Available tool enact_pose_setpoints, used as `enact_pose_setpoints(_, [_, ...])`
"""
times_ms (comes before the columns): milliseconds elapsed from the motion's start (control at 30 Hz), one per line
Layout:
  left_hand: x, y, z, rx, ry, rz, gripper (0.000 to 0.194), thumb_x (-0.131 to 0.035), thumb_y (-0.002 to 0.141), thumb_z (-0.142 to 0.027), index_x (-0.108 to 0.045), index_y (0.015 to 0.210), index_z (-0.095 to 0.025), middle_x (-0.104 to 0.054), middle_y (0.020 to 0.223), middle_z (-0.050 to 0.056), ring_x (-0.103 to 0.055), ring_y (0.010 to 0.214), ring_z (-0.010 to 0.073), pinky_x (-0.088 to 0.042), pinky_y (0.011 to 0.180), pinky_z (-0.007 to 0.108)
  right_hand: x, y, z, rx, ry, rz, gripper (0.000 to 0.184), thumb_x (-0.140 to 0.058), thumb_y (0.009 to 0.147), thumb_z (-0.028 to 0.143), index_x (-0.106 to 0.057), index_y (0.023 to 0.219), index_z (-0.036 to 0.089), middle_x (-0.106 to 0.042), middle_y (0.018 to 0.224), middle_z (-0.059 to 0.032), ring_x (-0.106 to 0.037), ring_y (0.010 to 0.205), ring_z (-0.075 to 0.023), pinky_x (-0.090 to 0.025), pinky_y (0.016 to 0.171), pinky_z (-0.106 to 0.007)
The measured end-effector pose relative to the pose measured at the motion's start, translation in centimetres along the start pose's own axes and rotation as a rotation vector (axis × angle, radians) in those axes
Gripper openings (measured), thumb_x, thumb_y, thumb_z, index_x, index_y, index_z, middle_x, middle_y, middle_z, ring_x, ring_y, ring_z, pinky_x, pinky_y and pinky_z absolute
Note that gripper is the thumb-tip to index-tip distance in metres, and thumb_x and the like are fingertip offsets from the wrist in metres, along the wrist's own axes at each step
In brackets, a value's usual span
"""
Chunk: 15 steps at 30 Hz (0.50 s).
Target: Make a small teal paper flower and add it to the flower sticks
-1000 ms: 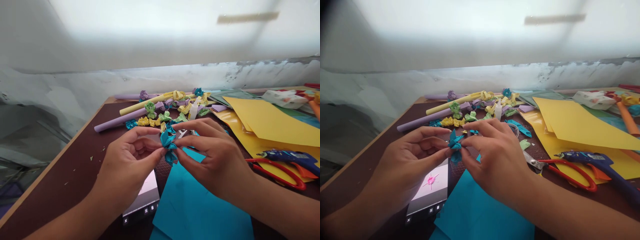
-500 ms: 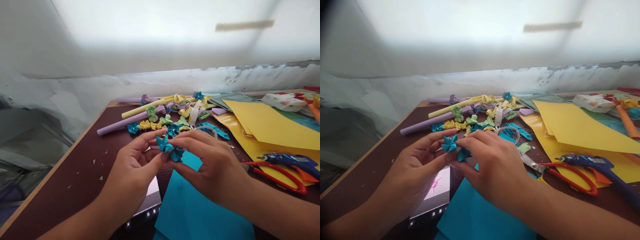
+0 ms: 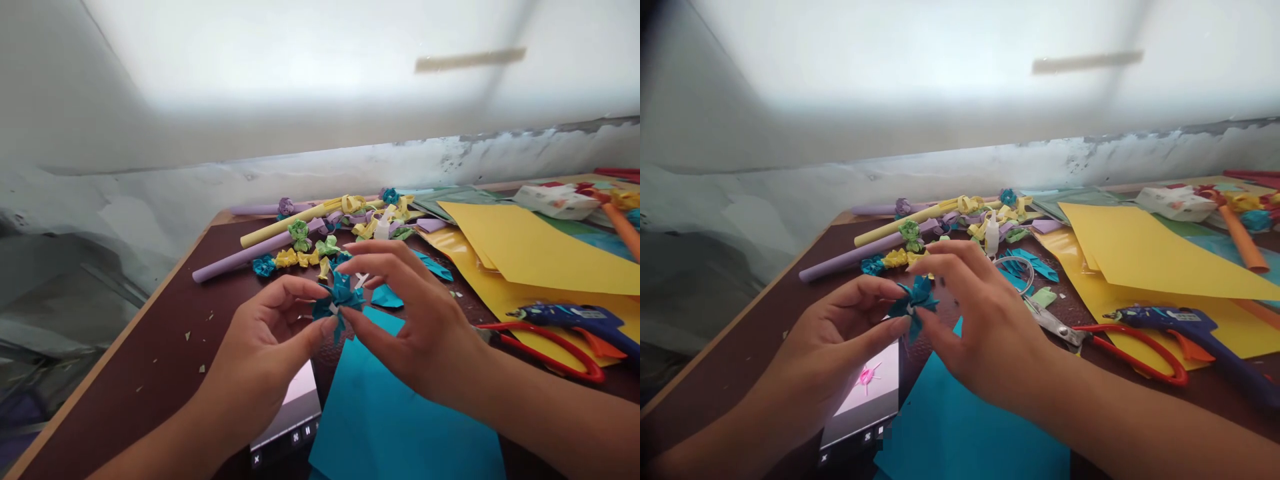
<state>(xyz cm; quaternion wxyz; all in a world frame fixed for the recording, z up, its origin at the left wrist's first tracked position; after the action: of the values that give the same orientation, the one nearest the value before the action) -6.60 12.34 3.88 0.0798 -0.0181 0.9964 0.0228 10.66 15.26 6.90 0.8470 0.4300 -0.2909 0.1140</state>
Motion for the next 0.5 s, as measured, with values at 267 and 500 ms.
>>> enact_pose_setpoints(267, [0.1,-0.2,-0.1,0.012,0.060,-0.022,0.021,-0.090,0.075,-0.026,-0.075,0.090,-0.023,-0.079,0.088,-0.001,-0.073,0.086,0.0140,-0.057,0.074,0.017,-0.4,-0.3,-0.9,-0.075,0.182,-0.051,0.025,-0.073,0.090,0.018,-0.061,0.111,0.026,-0.071,0.103,0.0005,-0.071,0.085,-0.0138,-0.059,0.071,-0.027])
enact_pose_setpoints(500, [-0.1,-0.4,-0.5,0.005,0.047,0.006,0.010,-0.083,0.082,-0.029,-0.080,0.088,-0.021,-0.081,0.088,0.002,-0.074,0.086,0.0189,-0.058,0.077,0.024,0.2,-0.2,0.2,0.181,0.242,-0.081,0.021,-0.068,0.092,0.008,-0.062,0.104,0.024,-0.071,0.116,-0.0055,-0.071,0.106,-0.0189,-0.063,0.085,-0.033])
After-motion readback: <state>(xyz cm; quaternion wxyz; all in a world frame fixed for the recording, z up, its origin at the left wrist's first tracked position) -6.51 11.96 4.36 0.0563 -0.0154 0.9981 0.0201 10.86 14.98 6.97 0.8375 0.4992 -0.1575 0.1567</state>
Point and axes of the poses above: each hand's wrist, its own y-axis towards the middle knuckle, its own x-axis out of the back of the hand, z = x × y, the point moved 4 cm from there along y, towards the middle knuckle
